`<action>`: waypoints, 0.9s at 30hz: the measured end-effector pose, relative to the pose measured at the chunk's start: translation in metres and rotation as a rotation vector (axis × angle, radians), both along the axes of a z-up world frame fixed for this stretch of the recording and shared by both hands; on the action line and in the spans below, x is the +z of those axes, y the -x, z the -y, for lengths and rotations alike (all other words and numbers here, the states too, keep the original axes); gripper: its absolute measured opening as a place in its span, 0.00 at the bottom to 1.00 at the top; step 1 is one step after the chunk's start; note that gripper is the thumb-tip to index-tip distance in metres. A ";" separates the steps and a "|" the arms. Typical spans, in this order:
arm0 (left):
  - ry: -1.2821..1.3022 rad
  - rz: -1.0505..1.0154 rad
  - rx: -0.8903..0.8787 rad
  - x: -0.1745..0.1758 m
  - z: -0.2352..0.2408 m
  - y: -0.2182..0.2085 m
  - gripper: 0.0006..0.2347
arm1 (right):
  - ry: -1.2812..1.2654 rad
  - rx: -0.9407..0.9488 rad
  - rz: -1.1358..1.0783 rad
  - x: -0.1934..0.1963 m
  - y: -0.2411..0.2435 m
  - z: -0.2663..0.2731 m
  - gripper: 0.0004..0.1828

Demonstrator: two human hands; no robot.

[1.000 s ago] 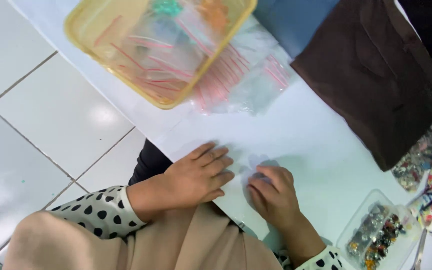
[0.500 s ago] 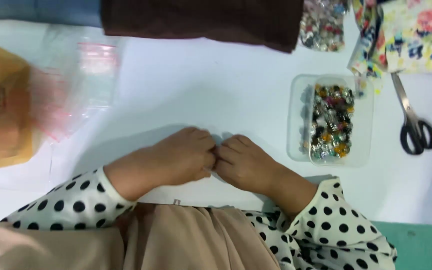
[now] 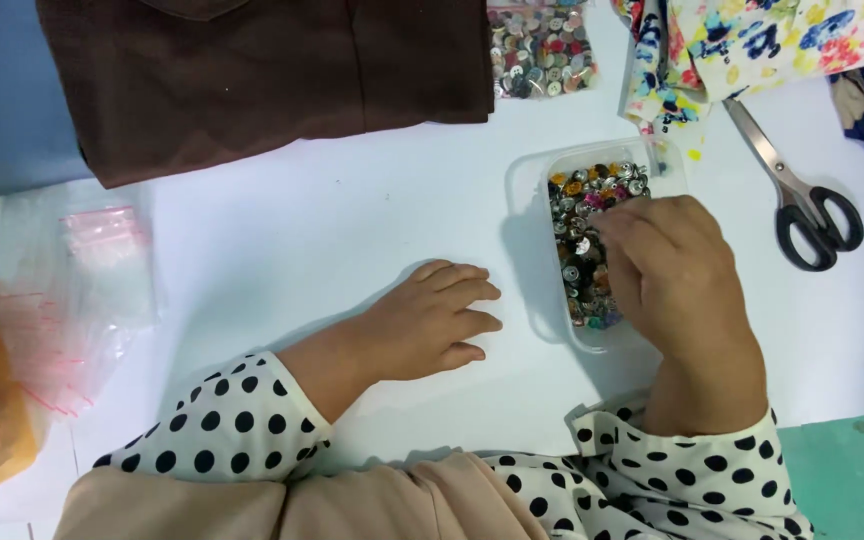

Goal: Picking up small beads and placing them into small plastic bags for packaging

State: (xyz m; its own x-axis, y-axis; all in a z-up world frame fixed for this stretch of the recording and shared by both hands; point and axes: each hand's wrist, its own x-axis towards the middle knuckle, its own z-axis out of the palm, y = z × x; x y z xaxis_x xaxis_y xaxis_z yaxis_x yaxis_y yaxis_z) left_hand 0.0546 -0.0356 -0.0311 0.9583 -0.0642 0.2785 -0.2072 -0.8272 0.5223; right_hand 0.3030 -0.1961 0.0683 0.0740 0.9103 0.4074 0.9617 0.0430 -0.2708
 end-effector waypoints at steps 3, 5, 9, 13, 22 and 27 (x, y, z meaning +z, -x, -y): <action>-0.018 0.034 -0.004 -0.006 -0.001 -0.001 0.15 | 0.040 -0.033 0.016 -0.011 -0.011 -0.005 0.12; -0.033 0.020 -0.008 -0.006 0.001 0.001 0.14 | 0.082 0.000 0.031 -0.019 -0.011 -0.006 0.18; -0.072 0.057 -0.013 0.000 0.000 0.000 0.15 | 0.112 0.013 0.050 -0.036 -0.014 -0.004 0.17; -0.098 0.012 -0.021 0.003 0.003 0.003 0.14 | 0.156 -0.146 0.060 -0.044 -0.023 0.009 0.10; -0.073 -0.272 -0.055 0.030 -0.008 0.000 0.14 | 0.093 -0.255 0.141 -0.021 -0.018 0.001 0.07; -0.108 -0.317 -0.078 0.026 -0.013 0.004 0.15 | 0.286 -0.168 0.136 -0.027 0.000 -0.002 0.12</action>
State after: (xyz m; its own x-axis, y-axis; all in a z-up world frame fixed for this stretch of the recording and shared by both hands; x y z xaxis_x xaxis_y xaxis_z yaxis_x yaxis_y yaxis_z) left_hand 0.0501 -0.0225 -0.0048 0.9872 -0.1531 -0.0449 -0.1130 -0.8694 0.4810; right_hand 0.3027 -0.1942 0.0410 0.1949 0.9686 0.1546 0.9769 -0.1777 -0.1186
